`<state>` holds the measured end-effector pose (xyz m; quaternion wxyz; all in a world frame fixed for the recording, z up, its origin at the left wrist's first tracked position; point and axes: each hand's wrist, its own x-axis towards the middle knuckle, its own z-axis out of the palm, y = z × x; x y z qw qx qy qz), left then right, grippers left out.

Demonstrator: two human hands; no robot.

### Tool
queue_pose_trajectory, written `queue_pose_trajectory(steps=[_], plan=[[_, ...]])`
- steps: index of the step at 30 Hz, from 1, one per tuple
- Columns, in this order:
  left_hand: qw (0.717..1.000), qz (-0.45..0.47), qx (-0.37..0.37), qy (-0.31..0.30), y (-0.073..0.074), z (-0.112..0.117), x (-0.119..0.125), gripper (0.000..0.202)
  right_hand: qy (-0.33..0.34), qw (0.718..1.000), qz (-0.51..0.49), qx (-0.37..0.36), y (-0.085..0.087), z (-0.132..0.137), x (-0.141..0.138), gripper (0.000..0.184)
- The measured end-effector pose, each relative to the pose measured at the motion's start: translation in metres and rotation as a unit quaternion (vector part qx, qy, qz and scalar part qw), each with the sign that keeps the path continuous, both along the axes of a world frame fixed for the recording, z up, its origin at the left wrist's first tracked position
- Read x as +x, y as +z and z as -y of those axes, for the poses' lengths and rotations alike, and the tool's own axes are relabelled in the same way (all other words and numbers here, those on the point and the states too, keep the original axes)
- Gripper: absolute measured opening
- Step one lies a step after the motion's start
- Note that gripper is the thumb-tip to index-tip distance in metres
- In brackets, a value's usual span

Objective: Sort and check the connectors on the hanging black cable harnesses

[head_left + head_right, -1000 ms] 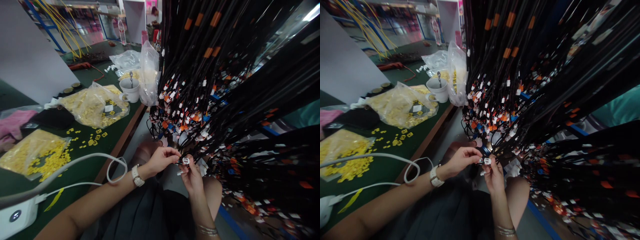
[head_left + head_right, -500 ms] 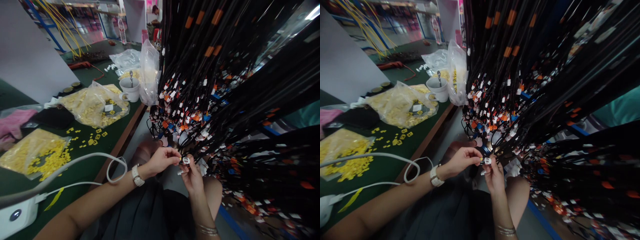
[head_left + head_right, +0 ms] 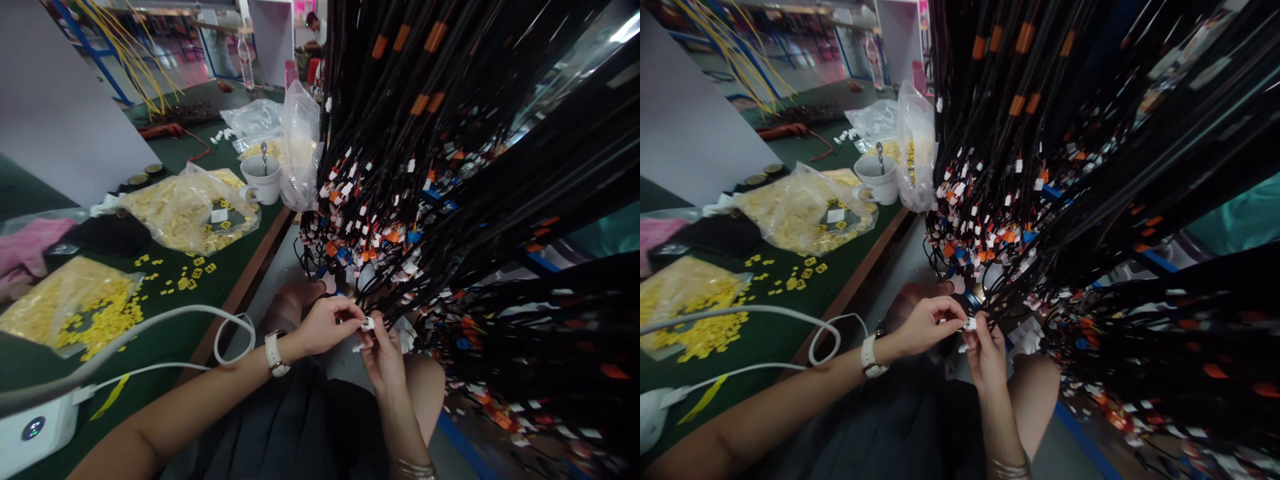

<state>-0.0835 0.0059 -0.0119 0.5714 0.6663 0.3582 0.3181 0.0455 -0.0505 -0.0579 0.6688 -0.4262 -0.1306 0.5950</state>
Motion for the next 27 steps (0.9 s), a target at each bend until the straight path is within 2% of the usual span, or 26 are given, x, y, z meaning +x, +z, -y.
queue_pose_trajectory(steps=[4,8,27], plan=[[0.999,-0.015,0.052,0.004,0.0009,-0.0003,-0.001,0.013,-0.012,1.0,0.008,-0.008,-0.0004,0.0001,-0.0004,0.022],[0.998,-0.004,0.069,0.0,0.0022,-0.0014,-0.0009,0.011,-0.013,1.0,0.005,-0.007,0.001,-0.0002,-0.0015,0.022],[0.999,-0.001,0.049,0.013,0.0045,0.0009,-0.0002,0.009,-0.026,0.999,0.018,-0.015,0.0046,-0.0006,-0.0037,0.023]])
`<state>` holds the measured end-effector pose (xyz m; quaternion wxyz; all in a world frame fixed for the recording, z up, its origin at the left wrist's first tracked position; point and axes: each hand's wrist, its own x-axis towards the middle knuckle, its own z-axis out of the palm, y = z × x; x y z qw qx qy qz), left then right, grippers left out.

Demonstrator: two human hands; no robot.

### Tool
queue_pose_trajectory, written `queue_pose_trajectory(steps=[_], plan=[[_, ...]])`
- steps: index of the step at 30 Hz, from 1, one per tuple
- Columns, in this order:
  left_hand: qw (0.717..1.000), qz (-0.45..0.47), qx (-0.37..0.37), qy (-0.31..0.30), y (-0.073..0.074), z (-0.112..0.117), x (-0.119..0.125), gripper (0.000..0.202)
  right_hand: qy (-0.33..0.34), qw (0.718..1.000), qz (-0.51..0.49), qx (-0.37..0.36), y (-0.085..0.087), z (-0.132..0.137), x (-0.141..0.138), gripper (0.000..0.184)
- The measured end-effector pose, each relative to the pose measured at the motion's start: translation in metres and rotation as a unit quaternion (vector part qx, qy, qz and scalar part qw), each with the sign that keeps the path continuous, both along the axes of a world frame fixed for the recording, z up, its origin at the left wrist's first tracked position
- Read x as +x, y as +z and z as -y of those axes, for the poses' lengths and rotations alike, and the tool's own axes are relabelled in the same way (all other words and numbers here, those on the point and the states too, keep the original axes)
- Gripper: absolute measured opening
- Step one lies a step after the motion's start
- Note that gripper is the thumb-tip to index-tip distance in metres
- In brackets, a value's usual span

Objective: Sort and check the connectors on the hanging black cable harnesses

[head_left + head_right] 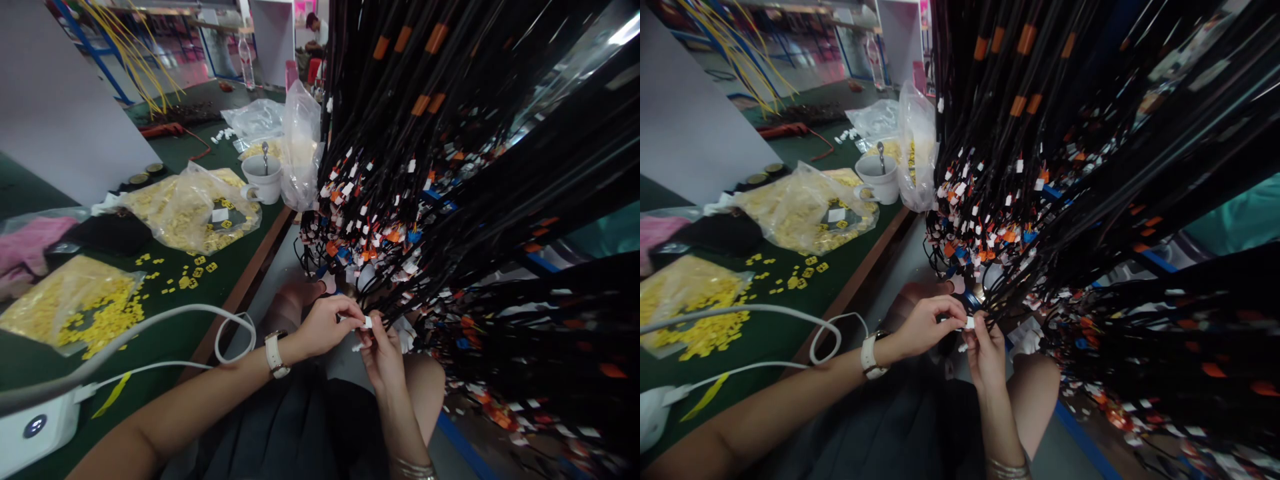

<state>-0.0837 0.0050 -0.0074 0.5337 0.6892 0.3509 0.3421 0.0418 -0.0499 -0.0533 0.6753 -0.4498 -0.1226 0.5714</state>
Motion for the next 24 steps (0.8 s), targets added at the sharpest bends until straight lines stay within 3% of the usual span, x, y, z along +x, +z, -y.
queue_pose_trajectory(steps=[3,5,9,12,19,24], plan=[[1.0,0.004,-0.024,0.0,-0.002,0.0,0.0,0.009,0.0,1.0,0.012,0.004,0.0,0.0,0.0,0.023],[0.996,0.023,-0.085,-0.006,-0.005,-0.002,0.001,0.008,0.004,1.0,0.022,0.006,0.0,0.0,0.0,0.023],[0.964,0.1,-0.239,-0.055,-0.011,-0.006,-0.001,0.026,0.024,0.999,0.033,0.014,0.001,0.002,0.001,0.022],[0.945,0.118,-0.287,-0.098,-0.013,-0.009,-0.004,0.034,0.032,0.999,0.041,0.012,0.0,0.004,0.003,0.023],[0.948,0.058,-0.275,-0.151,-0.011,-0.011,-0.007,0.042,0.039,0.997,0.066,0.005,-0.001,0.006,0.007,0.021],[0.954,0.065,-0.265,-0.126,-0.008,-0.008,-0.006,0.029,0.044,0.997,0.054,-0.016,-0.002,0.008,0.008,0.023]])
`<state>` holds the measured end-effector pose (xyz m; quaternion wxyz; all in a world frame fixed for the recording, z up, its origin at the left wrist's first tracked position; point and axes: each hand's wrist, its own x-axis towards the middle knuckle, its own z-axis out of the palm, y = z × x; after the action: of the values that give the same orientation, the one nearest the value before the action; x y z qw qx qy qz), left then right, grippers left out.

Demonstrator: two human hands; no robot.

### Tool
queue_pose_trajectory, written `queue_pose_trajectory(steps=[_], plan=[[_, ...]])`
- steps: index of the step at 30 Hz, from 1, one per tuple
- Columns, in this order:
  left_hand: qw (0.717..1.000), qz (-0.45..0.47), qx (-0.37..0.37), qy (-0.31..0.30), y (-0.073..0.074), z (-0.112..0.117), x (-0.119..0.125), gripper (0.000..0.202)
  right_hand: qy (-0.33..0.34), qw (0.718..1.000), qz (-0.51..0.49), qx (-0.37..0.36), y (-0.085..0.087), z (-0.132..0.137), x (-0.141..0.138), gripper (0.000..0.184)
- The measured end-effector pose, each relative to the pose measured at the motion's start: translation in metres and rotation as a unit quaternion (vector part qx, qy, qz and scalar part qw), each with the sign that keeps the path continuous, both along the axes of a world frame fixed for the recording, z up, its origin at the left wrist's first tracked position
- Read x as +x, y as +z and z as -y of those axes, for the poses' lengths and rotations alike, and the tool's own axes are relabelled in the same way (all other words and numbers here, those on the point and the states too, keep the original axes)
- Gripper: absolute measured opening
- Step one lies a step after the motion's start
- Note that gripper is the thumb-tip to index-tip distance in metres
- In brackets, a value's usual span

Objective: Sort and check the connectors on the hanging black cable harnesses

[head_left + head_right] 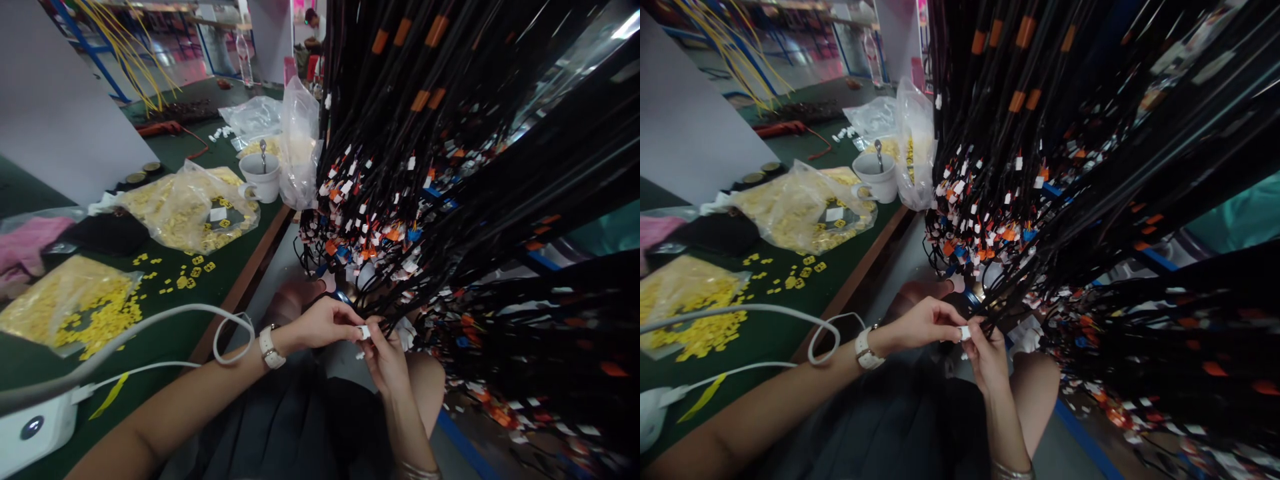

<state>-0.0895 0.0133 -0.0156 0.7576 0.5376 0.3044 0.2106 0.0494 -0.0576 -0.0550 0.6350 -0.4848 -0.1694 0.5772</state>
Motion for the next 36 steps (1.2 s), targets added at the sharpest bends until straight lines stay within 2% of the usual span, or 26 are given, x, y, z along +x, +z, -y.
queue_pose_trajectory(steps=[8,17,23,31,36], plan=[[1.0,-0.018,0.015,0.012,-0.002,0.005,0.002,0.027,0.02,1.0,0.005,0.023,0.001,0.004,0.003,0.019],[0.99,-0.062,0.124,0.002,0.003,0.008,0.002,0.022,0.051,0.998,0.034,0.018,0.001,0.011,0.008,0.02],[0.984,-0.079,0.158,0.021,0.002,0.013,0.003,0.018,0.078,0.996,0.029,0.038,0.002,0.013,0.013,0.016],[0.987,-0.065,0.142,0.027,-0.006,0.01,0.004,0.02,0.105,0.993,0.036,0.052,0.001,0.009,0.015,0.015],[0.993,-0.049,0.104,0.024,-0.009,0.009,0.005,0.024,0.086,0.994,0.055,0.036,0.001,0.01,0.016,0.018]])
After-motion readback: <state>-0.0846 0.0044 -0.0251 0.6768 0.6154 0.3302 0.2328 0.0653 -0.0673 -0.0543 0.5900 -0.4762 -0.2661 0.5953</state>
